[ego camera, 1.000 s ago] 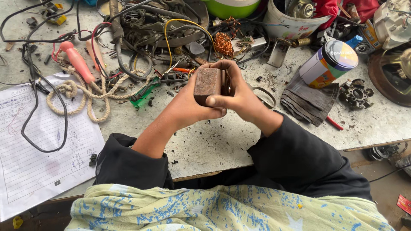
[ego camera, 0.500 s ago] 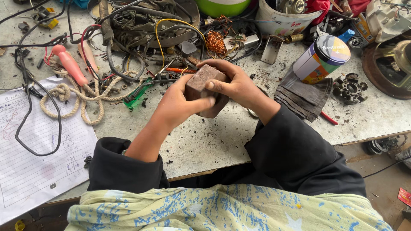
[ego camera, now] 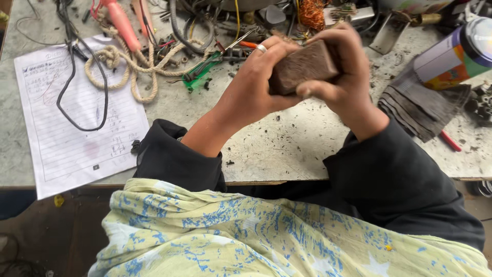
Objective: The person uses pliers to strip insulation from wires and connects them to a small electronic component at a workbench, while also handling a metal motor part.
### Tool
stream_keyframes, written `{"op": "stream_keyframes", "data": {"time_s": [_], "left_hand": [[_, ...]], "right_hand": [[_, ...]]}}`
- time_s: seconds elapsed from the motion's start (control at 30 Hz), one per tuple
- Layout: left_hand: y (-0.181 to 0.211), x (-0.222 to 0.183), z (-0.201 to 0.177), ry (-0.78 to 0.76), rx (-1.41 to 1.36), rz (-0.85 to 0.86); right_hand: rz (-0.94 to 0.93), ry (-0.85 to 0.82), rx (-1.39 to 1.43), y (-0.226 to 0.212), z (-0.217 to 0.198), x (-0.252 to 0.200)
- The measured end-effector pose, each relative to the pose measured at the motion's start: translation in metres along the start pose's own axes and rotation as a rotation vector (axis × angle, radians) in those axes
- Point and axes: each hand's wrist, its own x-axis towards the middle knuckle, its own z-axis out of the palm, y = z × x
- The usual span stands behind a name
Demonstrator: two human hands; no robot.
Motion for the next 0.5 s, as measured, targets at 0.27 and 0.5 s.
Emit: {"op": "stream_keyframes", "data": {"time_s": [0.27,0.5], "left_hand": [[0.008,-0.002,-0.007,-0.072,-0.026,-0.046],[-0.015,-0.003,-0.006,-0.106,0.084,-0.168]], "right_hand": [[0.029,0.075,-0.136,-0.019,0.009,-0.002],[0.168,-0.110,-0.238,0.007,0.022,-0.003]]}}
